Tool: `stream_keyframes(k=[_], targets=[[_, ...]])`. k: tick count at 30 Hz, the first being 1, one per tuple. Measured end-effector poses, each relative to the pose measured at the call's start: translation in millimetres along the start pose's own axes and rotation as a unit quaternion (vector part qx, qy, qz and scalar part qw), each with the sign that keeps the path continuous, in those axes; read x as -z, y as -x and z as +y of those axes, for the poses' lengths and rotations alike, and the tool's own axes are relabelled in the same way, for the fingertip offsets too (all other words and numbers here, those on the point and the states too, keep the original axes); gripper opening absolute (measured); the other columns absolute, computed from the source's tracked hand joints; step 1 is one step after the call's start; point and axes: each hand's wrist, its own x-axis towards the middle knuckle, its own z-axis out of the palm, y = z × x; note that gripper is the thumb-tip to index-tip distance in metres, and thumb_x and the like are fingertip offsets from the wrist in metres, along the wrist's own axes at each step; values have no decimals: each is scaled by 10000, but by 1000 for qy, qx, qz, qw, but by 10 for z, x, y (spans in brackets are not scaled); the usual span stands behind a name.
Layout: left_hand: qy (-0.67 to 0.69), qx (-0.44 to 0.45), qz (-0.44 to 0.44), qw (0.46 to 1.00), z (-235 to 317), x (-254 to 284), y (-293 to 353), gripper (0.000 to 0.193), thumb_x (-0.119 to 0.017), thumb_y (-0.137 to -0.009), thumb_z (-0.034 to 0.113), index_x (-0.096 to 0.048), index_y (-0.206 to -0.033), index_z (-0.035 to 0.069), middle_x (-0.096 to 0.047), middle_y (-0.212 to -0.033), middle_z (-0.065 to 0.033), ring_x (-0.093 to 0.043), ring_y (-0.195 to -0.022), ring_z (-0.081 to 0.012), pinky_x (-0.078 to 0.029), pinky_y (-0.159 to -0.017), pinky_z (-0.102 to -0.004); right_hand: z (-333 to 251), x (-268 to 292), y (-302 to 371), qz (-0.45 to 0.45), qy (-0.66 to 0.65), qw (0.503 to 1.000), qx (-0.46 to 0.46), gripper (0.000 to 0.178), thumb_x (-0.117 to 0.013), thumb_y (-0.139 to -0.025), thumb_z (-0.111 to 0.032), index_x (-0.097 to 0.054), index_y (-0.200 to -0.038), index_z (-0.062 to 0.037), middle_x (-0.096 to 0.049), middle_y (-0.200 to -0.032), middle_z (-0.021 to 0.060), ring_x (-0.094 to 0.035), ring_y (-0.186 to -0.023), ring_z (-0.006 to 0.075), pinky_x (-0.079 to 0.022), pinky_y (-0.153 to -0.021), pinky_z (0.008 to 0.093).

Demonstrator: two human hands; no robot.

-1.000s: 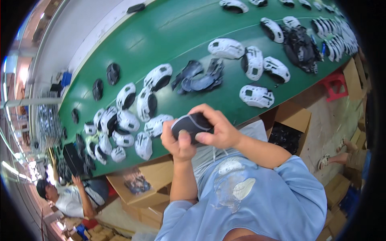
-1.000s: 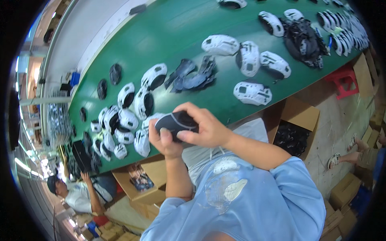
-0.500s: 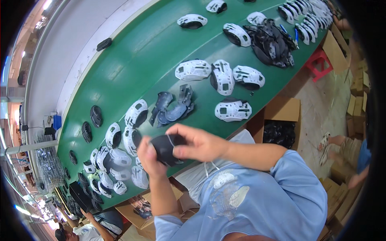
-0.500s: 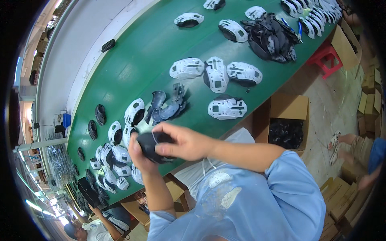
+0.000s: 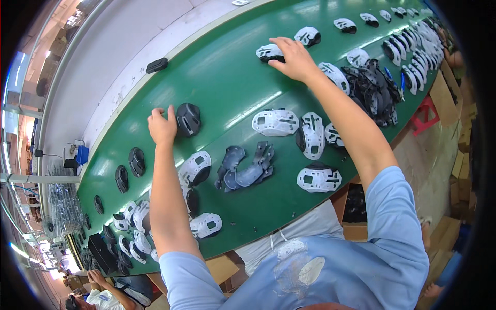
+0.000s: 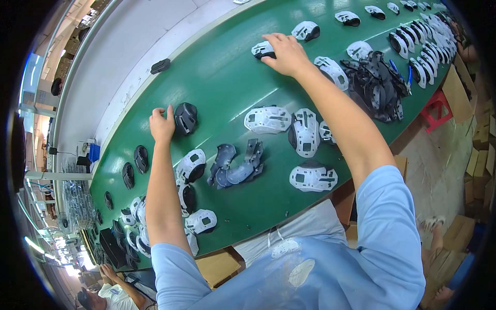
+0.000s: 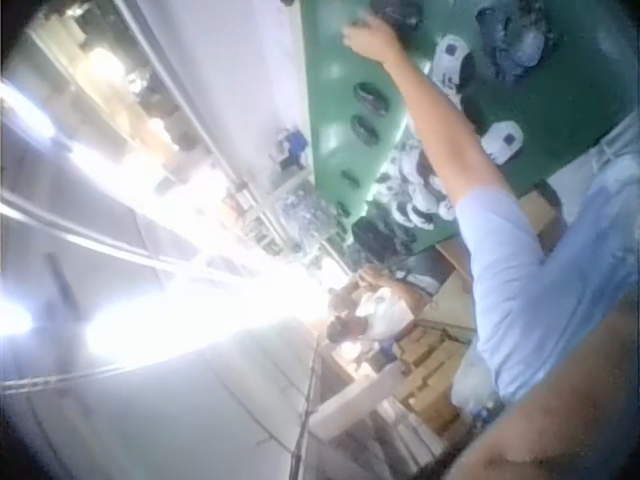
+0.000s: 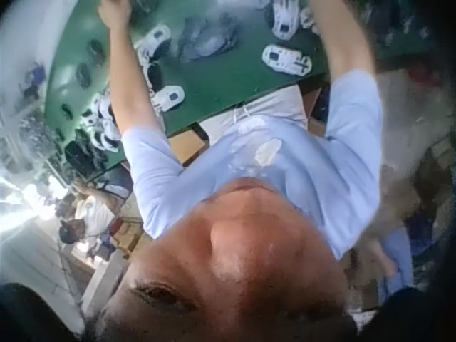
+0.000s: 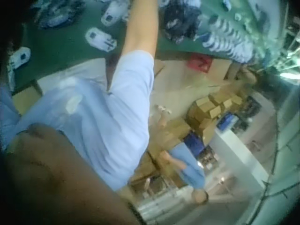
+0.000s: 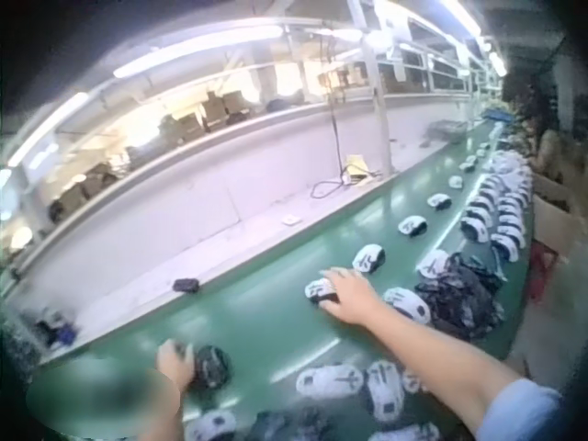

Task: The person assembles computer mouse shells by picking up white shell pieces and black inserts, pressing the components together by hand, and placing the assembled parts on the assembly table.

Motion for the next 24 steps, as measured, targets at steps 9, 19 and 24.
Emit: stream_keyframes(k=[9,19,24], targets=[[265,-136,-40,954,733,1163,748,359,-762,-866,190,-620,-1155,30,-619,-1172,-138,-584,-1025,-269,-473,-824,-370,-41,-20,-269,-77,-71,986,-131,889,-804,-664,-613,-551,-1385,-158,-670,-1205,138,-633,-1106,316,-482,-958,459],[202,-356,-68,910,1799,1899,1757,486,-792,-683,121,-663,-1145,47,-681,-1079,-136,-662,-984,-317,-519,-888,-409,-1806,1061,1453,-228,-403,885,40,637,-777,-801,-395,-549,-1288,-52,-708,-952,152,-701,-841,320,-543,-736,408],[478,-48,-182,858,1469,1868,2329,202,-667,-838,16,-675,-1039,-8,-744,-910,-130,-721,-797,-230,-561,-731,-302,-1358,1546,1808,-114,-303,946,-29,343,-770,-845,-229,-717,-1116,-27,-728,-1034,142,-707,-894,248,-553,-797,343]])
